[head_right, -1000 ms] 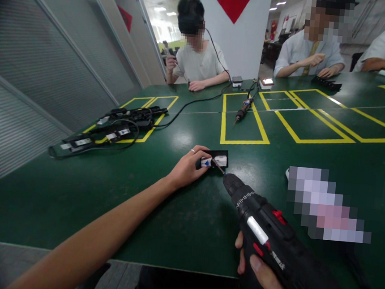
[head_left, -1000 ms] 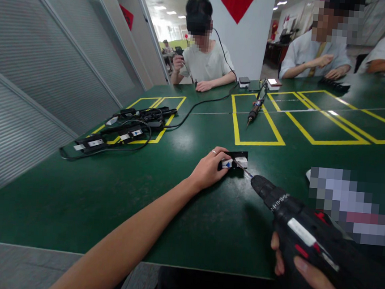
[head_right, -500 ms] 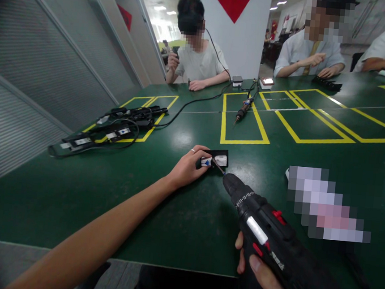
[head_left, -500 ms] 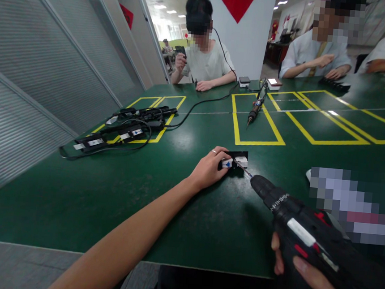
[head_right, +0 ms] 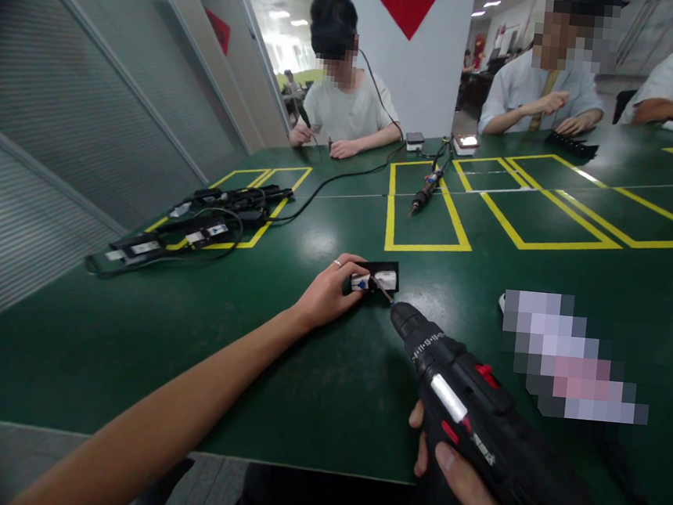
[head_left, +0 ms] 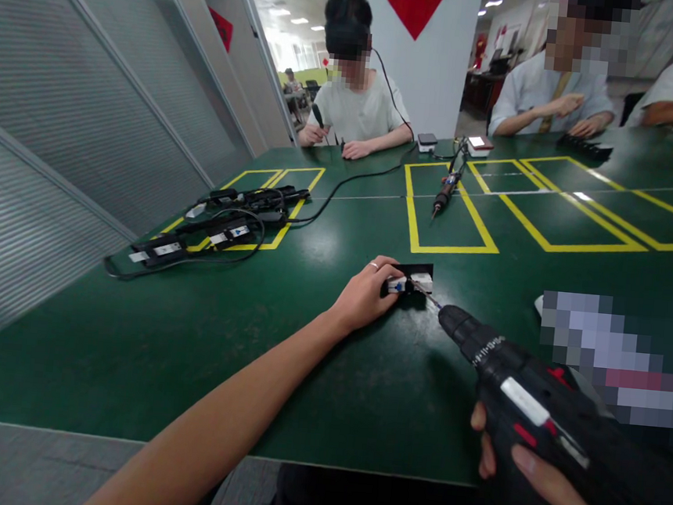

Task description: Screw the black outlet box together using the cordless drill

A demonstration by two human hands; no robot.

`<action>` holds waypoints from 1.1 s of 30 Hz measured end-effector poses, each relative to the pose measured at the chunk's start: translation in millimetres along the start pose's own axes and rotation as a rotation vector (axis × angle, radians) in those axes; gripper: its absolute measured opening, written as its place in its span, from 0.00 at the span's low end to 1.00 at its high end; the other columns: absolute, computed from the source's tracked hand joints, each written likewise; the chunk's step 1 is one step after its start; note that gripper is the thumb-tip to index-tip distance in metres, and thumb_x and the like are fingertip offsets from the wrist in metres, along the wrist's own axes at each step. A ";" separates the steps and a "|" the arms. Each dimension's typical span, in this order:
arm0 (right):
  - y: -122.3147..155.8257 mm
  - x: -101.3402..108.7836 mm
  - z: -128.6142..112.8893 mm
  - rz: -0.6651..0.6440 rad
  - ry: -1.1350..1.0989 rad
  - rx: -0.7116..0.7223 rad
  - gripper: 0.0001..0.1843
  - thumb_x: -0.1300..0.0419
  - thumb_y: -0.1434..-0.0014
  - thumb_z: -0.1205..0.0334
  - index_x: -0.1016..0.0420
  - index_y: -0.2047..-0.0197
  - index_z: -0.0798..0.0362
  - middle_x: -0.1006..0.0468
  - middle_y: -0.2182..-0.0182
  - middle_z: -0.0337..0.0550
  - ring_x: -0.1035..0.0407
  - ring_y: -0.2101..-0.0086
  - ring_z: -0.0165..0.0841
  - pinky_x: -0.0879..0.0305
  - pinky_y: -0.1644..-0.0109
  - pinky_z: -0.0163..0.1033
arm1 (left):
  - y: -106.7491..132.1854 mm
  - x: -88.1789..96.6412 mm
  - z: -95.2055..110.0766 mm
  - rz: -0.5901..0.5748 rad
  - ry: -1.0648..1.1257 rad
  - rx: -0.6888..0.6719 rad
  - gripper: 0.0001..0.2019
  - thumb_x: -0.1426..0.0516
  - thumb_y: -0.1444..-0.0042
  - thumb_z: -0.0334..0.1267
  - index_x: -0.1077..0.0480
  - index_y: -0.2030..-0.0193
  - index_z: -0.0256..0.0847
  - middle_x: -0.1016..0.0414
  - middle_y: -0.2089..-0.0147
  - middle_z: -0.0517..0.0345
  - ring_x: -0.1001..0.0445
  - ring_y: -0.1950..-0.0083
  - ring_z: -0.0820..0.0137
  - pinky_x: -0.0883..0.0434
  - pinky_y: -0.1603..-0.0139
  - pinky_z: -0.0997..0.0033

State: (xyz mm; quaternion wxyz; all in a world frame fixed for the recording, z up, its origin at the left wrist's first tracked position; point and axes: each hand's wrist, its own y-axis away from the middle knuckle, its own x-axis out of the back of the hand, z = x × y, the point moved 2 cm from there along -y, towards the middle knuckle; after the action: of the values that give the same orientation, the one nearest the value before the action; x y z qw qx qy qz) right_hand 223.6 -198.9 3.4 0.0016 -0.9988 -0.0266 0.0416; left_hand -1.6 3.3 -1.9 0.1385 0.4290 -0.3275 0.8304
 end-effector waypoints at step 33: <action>1.7 3.5 -1.1 0.022 0.098 -0.113 0.08 0.43 0.40 0.55 0.26 0.58 0.45 0.22 0.71 0.40 0.26 0.71 0.37 0.29 0.63 0.39 | -1.6 1.9 1.8 -0.026 0.043 0.015 0.11 0.47 0.40 0.39 0.34 0.52 0.41 0.34 0.47 0.49 0.34 0.43 0.62 0.35 0.40 0.59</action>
State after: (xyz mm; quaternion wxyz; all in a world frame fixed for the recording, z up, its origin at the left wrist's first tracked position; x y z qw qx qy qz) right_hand 227.2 -200.4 4.2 -0.0540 -0.9983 -0.0180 -0.0090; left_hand -0.8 3.2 1.1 0.1530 0.4164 -0.3129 0.8399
